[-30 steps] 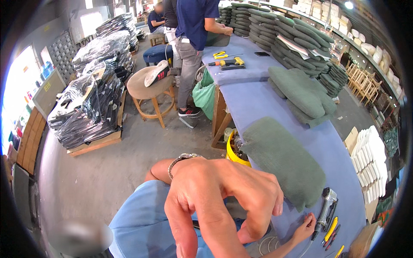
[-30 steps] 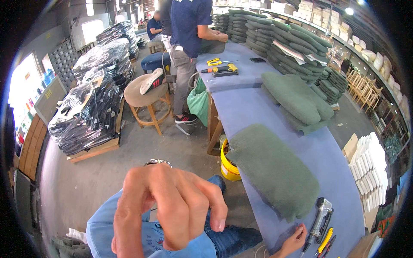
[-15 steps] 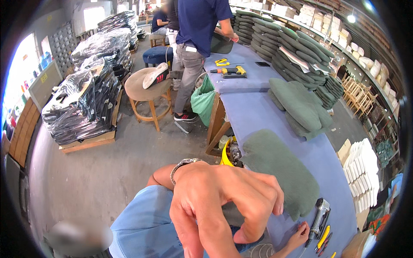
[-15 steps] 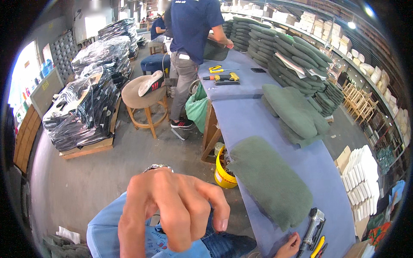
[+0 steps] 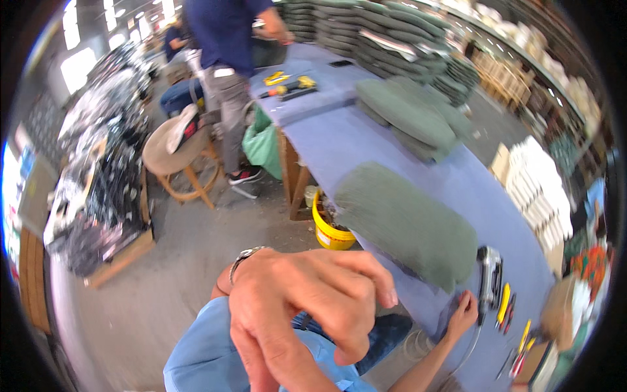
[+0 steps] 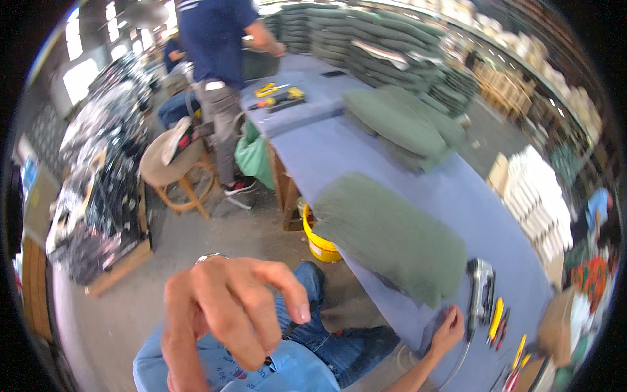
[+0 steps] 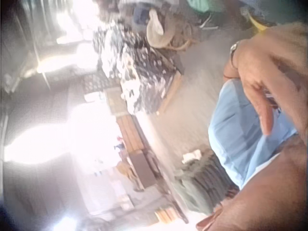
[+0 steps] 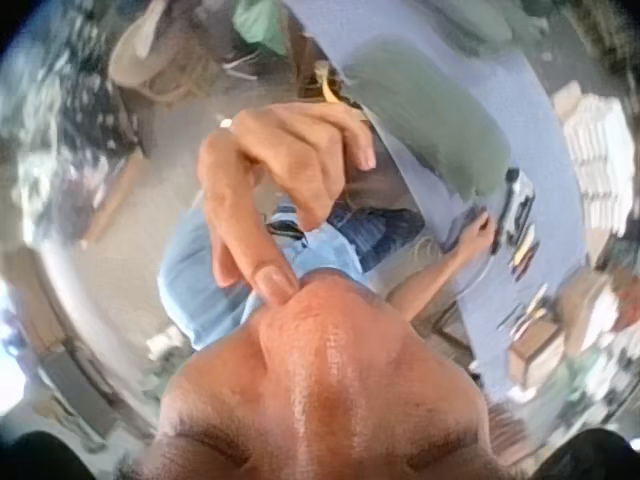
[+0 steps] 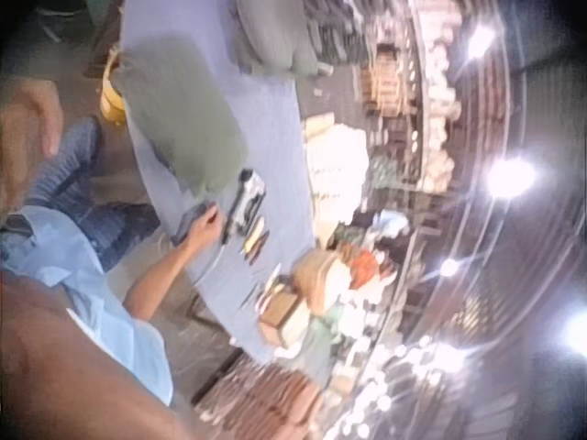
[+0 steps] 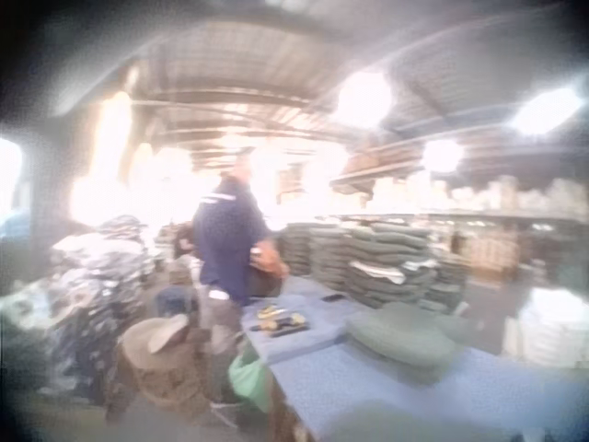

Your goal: The person assembles green fabric cushions by cutting excess fabric with a utility knife, folding edges, and securing them with a staple gun. The person handles multiple cushion pieces, aligns fabric, and staples edges to complete the assembly.

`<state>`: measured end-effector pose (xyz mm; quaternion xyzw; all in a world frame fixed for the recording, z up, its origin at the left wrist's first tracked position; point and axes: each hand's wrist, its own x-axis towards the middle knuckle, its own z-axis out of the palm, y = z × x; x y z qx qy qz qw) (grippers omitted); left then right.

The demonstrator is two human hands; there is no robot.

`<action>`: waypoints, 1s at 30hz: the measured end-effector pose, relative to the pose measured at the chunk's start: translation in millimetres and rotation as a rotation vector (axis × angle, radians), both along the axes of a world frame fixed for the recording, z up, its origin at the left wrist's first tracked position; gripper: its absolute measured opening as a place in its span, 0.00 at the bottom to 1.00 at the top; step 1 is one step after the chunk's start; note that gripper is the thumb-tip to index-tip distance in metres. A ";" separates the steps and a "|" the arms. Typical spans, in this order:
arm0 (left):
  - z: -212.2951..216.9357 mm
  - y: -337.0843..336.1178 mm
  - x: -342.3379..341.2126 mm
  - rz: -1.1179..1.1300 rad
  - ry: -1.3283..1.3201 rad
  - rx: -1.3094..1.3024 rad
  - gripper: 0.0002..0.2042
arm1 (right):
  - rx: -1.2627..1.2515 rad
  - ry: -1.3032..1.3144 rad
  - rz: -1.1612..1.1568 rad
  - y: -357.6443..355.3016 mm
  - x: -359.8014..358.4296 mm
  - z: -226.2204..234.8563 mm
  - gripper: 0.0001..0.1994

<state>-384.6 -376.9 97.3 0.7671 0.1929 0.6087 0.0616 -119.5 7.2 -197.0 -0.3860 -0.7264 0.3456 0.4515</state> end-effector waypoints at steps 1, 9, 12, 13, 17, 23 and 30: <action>-0.5 4.8 4.9 0.002 -0.016 -0.022 0.09 | -0.032 0.021 -0.006 -1.3 -3.9 -4.3 0.14; 2.3 47.6 7.1 -0.047 0.039 -0.087 0.11 | -0.093 0.050 -0.043 -9.4 -1.2 6.4 0.12; -3.8 52.0 8.1 -0.022 0.010 -0.083 0.10 | -0.117 0.067 -0.038 -10.8 -3.2 10.5 0.12; -4.3 55.1 8.8 -0.040 0.003 -0.074 0.10 | -0.127 0.063 -0.042 -11.7 -2.9 11.1 0.12; -4.0 57.8 12.4 -0.075 -0.025 -0.050 0.10 | -0.142 0.071 -0.037 -9.7 -2.9 13.0 0.12; -2.7 56.7 7.4 -0.071 0.051 -0.034 0.11 | -0.130 0.072 -0.039 -11.8 -2.4 10.8 0.12; 1.4 46.8 6.7 -0.077 0.009 -0.098 0.11 | -0.100 0.044 -0.051 -17.1 -5.9 16.2 0.11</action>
